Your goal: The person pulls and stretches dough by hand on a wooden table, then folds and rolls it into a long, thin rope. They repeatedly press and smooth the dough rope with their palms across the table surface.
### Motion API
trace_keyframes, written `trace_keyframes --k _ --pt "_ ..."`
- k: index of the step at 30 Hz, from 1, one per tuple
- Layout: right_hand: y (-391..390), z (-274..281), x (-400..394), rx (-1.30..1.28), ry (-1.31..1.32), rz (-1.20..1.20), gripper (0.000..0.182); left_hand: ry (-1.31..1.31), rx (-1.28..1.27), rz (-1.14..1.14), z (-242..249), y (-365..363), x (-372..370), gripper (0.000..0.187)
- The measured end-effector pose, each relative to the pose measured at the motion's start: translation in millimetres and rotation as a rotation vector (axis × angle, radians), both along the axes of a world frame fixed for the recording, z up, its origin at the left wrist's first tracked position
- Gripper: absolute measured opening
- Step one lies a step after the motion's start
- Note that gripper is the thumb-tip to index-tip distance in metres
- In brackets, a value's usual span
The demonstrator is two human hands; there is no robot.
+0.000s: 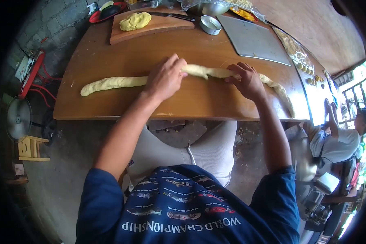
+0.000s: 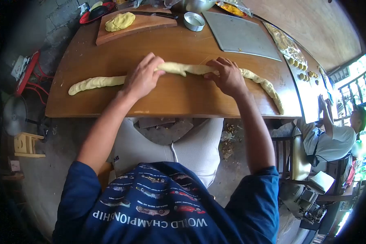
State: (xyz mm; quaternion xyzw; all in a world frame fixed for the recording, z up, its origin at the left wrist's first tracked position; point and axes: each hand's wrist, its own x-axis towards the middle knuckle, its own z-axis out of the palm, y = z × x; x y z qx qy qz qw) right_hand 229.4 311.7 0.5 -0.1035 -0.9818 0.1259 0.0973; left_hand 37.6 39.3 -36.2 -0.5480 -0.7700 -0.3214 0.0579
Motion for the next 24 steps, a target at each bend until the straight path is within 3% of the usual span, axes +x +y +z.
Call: trace_keyframes --k 2,6,8,9,11,12,14,22,24 --pt "-2 -6 -4 0.016 0.051 -0.034 0.042 0.022 0.084 0.113 0 8 -10 0.024" --pt "-17 -3 -13 0.117 0.146 0.089 0.037 0.005 0.042 0.02 -3 4 -12 0.021" --pt "-24 8 -40 -0.127 -0.056 -0.123 0.038 -0.082 -0.057 0.055 12 20 -17 0.026" --pt "-26 7 -60 -0.191 -0.038 -0.171 0.036 -0.168 -0.147 0.085 15 35 -20 0.031" --pt "28 -69 -127 0.07 0.016 -0.056 0.048 -0.141 -0.184 0.181 7 84 -21 0.036" --pt "13 -66 -129 0.067 0.008 -0.057 0.048 -0.107 -0.213 0.28 0 103 -21 0.041" --pt "-27 -47 -139 0.178 0.021 -0.282 0.048 -0.047 -0.238 0.328 -16 122 -24 0.043" --pt "-33 -62 -117 0.079 0.03 -0.211 0.06 0.161 -0.1 0.364 -32 100 -4 0.061" --pt "-44 -64 -102 0.189 0.057 -0.204 0.067 0.189 -0.15 0.265 -33 82 6 0.068"
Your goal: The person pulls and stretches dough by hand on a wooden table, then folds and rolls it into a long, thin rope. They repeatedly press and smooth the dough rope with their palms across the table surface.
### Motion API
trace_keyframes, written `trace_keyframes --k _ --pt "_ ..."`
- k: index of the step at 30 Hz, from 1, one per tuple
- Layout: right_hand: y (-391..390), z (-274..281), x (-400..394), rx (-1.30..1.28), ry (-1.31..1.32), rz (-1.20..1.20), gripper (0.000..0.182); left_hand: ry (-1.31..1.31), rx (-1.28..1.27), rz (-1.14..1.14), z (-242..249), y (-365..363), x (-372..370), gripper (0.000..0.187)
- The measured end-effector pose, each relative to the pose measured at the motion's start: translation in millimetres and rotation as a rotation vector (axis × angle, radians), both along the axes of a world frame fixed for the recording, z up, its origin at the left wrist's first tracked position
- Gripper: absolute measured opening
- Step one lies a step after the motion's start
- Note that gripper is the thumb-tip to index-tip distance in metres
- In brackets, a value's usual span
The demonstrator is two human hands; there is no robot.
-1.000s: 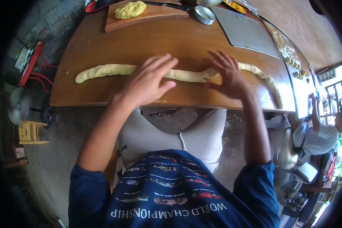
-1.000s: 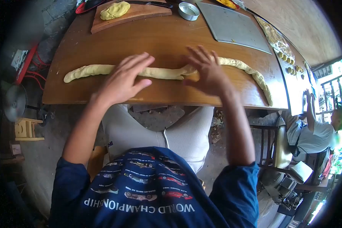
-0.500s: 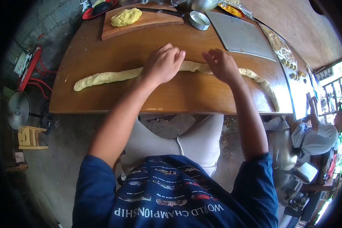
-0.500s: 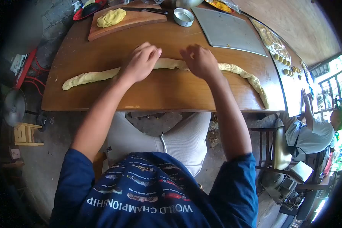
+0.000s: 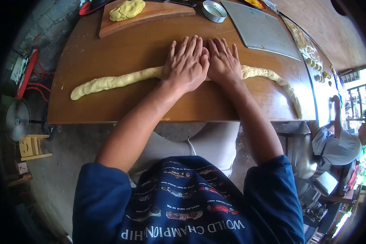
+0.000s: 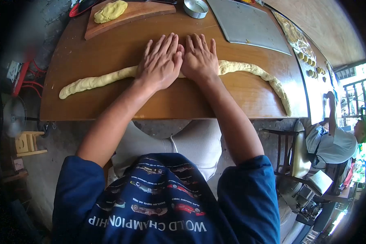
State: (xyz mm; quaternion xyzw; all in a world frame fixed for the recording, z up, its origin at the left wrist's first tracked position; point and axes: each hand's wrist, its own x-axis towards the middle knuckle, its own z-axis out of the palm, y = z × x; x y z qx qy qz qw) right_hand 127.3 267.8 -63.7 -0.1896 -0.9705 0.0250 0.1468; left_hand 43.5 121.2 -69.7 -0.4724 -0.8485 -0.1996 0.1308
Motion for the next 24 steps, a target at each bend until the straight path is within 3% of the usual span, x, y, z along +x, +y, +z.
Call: trace_keyframes --k 4,12,14,16,18,19,24 --pt "-25 7 37 -0.004 -0.085 -0.012 0.071 0.034 -0.059 -0.073 5 -36 23 0.07" --pt "-72 17 124 0.084 0.045 0.075 0.07 0.021 -0.066 -0.225 25 -105 71 0.074" --pt "-65 24 131 -0.07 -0.028 0.047 0.066 -0.211 -0.177 -0.282 36 -103 60 0.073" --pt "-58 45 120 -0.202 -0.101 0.036 0.062 -0.319 -0.212 -0.259 44 -84 50 0.069" --pt "-57 40 98 -0.205 0.02 0.153 0.057 -0.098 -0.089 -0.217 28 -60 39 0.066" --pt "-65 48 82 -0.33 0.014 0.154 0.057 0.007 -0.096 -0.175 20 -49 33 0.067" --pt "-36 15 20 -0.251 0.055 0.029 0.063 -0.069 -0.088 -0.005 -4 -6 -4 0.077"
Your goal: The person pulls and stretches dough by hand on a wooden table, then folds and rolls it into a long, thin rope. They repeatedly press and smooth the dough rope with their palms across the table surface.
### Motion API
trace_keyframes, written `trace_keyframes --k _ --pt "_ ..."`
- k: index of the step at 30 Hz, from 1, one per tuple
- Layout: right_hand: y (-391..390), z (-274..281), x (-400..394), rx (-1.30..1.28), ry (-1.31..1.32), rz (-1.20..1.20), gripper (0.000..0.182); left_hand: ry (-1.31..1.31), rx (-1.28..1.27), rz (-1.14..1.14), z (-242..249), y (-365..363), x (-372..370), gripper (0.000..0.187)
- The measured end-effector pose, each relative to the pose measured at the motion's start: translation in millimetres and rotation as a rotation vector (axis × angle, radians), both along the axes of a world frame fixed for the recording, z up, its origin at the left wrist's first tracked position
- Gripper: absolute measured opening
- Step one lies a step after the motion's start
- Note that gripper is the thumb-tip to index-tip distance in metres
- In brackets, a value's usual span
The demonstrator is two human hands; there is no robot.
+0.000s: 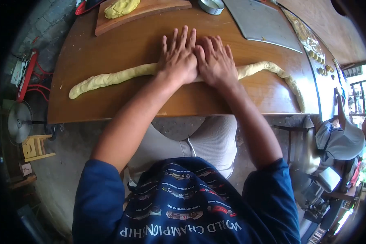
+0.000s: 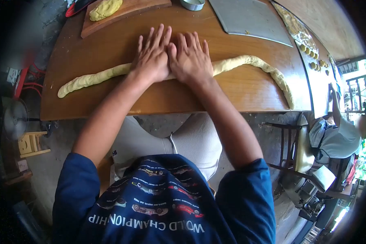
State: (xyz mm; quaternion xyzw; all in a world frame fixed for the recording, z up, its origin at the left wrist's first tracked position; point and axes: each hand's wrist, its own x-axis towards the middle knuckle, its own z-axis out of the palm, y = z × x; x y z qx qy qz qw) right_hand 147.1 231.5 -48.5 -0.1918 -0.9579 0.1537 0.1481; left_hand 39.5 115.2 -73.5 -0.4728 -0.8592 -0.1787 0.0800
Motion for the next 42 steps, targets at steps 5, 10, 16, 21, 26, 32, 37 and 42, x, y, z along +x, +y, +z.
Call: trace_keyframes --k 5,10,16,21,26,32,37,42 --pt "37 -5 -43 0.068 0.108 -0.039 0.052 0.108 0.035 0.079 -5 37 -33 0.082" --pt "55 -11 -58 0.288 0.25 0.017 0.034 0.128 0.415 -0.002 -4 52 -37 0.068" --pt "22 -8 1 0.164 0.117 0.022 0.042 0.098 0.155 0.086 -4 -12 23 0.065" --pt "10 -21 38 0.331 0.125 0.046 0.053 0.096 0.135 -0.144 7 -65 69 0.07" --pt "-7 13 45 0.015 0.034 0.079 0.055 -0.252 0.216 -0.325 44 -117 47 0.067" --pt "-98 7 -3 0.151 -0.113 0.13 0.075 -0.203 -0.119 -0.06 26 -118 -19 0.067" --pt "-59 9 -62 0.014 -0.276 -0.057 0.084 -0.199 -0.207 0.109 26 -68 -61 0.067" --pt "-2 -7 -113 0.115 0.046 -0.047 0.064 -0.191 -0.205 0.203 22 -38 -110 0.069"
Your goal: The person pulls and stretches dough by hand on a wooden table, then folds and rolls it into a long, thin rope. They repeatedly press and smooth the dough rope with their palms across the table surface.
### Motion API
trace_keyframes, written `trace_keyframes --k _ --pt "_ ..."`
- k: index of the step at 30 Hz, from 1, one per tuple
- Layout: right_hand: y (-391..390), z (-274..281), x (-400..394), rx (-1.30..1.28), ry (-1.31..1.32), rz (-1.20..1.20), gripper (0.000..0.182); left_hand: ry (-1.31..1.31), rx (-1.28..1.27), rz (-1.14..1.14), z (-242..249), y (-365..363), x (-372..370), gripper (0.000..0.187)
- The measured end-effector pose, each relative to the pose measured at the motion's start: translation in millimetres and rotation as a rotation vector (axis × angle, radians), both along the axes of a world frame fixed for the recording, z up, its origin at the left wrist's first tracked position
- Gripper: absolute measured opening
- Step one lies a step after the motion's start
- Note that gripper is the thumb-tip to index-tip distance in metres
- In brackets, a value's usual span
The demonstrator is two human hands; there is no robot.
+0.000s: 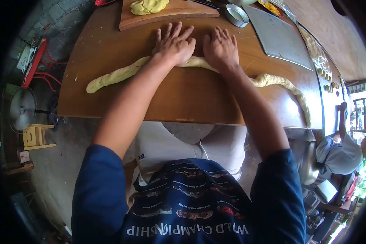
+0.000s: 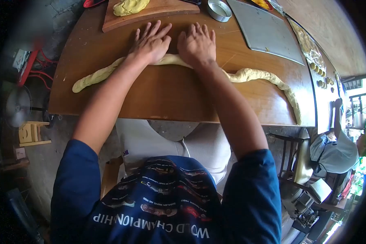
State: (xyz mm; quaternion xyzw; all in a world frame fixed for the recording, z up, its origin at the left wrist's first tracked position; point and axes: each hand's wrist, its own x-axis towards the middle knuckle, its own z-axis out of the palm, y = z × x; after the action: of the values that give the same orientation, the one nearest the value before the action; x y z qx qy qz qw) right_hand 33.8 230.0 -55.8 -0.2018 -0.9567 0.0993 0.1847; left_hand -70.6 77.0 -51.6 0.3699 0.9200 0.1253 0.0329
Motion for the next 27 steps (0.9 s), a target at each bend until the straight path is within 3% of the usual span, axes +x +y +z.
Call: trace_keyframes --k 1,4,5,6,8,9,14,16,17,18,20,23,27 --pt "5 4 -5 0.041 0.109 0.046 0.051 0.013 0.001 0.022 -1 5 -9 0.07" --pt "7 17 2 0.018 0.067 0.165 0.047 0.184 0.035 0.022 -6 6 -13 0.071" --pt "9 11 3 0.091 -0.087 0.182 0.054 0.254 0.043 -0.053 -13 -1 -8 0.071" --pt "3 12 11 0.106 -0.067 0.184 0.054 0.275 0.055 -0.048 -9 -7 1 0.071" --pt "-18 9 37 0.083 -0.039 0.21 0.067 0.071 0.011 -0.1 -2 -33 35 0.072" --pt "-21 8 45 0.076 -0.184 0.161 0.08 0.047 -0.019 -0.126 2 -47 48 0.074" --pt "-46 28 89 -0.011 -0.327 0.175 0.088 -0.098 -0.046 -0.27 40 -114 97 0.071" --pt "-68 36 94 0.048 -0.344 0.186 0.092 0.087 -0.136 -0.224 57 -133 103 0.069" --pt "-79 39 93 -0.067 -0.201 0.301 0.096 0.035 -0.13 -0.157 50 -137 95 0.068" --pt "-91 33 88 -0.077 -0.219 0.313 0.096 0.036 -0.214 -0.073 38 -136 84 0.068" --pt "-102 28 59 -0.122 -0.338 0.217 0.098 -0.018 -0.132 -0.046 27 -132 61 0.068" --pt "-88 19 26 -0.061 -0.292 0.129 0.102 0.098 -0.135 0.036 12 -119 37 0.068" --pt "-60 13 -11 -0.09 -0.199 0.063 0.099 0.007 -0.045 0.105 9 -108 5 0.068"
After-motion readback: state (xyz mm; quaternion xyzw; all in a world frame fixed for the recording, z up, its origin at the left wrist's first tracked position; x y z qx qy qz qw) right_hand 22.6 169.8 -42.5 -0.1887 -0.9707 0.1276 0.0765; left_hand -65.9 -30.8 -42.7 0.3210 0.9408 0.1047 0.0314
